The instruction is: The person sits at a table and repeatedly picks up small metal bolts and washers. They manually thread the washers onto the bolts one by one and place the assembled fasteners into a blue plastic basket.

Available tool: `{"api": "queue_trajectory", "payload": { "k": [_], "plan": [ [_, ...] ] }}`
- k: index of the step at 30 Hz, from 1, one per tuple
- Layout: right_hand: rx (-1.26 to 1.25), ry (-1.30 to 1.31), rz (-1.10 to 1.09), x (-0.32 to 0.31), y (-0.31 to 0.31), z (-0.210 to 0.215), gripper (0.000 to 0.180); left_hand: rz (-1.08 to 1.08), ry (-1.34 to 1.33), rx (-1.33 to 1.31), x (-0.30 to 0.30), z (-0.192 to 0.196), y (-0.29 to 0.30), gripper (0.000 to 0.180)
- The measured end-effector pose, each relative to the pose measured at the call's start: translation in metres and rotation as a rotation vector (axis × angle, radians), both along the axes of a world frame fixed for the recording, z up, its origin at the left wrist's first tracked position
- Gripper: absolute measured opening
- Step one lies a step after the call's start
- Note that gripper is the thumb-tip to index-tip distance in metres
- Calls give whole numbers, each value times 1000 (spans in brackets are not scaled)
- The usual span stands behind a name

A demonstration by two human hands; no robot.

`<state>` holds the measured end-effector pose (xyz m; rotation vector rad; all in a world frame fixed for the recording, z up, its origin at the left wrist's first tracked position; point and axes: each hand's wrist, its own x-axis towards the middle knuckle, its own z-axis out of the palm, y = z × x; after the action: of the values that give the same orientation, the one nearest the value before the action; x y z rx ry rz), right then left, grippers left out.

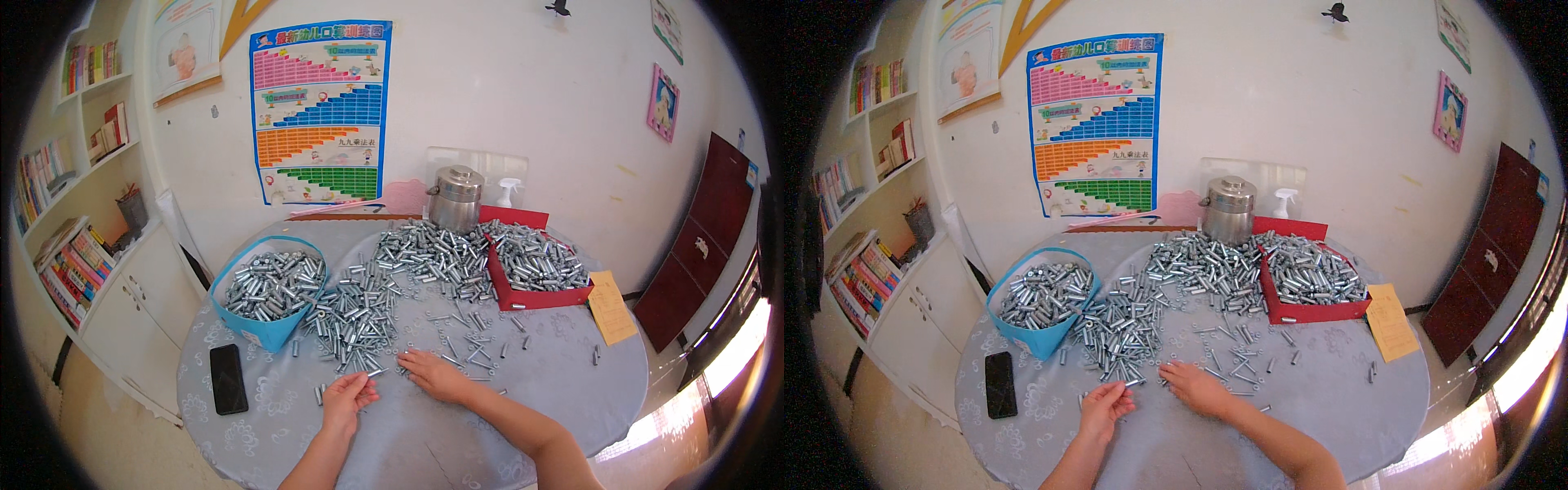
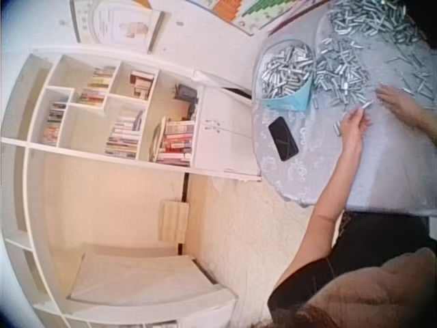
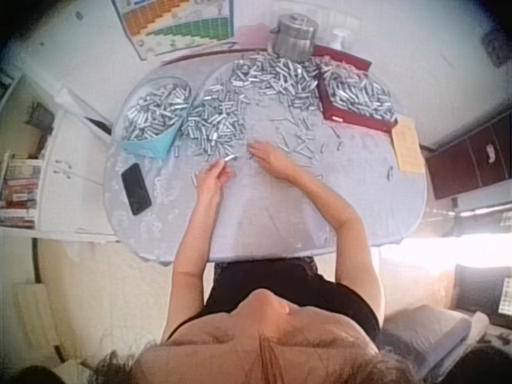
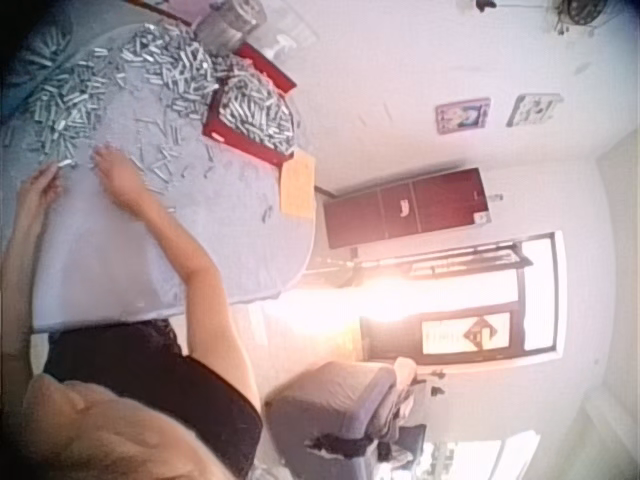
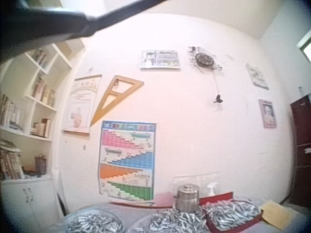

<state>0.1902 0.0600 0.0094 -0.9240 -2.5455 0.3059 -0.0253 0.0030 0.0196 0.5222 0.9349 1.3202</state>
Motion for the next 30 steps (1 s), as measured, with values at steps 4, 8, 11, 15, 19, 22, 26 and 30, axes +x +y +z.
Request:
{"api": "queue_trajectory", "payload": {
  "k": [4,8,11,15,19,22,26,30],
  "plan": [
    [61,-92,41,5,-22,5,44,-6,9,-16,0,-1,0,17],
    [56,-162,45,18,-36,-2,46,-11,20,-22,1,2,0,18],
    [33,-169,57,32,-47,-1,45,-13,27,-17,0,2,-1,18],
    [-2,-128,55,49,-56,2,43,-17,17,-20,-1,-2,0,18],
    [-13,-6,-44,56,-60,14,30,-9,18,-19,-1,-2,1,17],
    [3,65,-119,58,-53,14,24,-7,26,-19,0,0,1,17],
    [80,130,-186,38,-38,26,20,-18,27,-14,0,-1,1,17],
    [112,163,-213,21,-23,13,17,-30,31,-17,1,-3,1,17]
  ]
}}
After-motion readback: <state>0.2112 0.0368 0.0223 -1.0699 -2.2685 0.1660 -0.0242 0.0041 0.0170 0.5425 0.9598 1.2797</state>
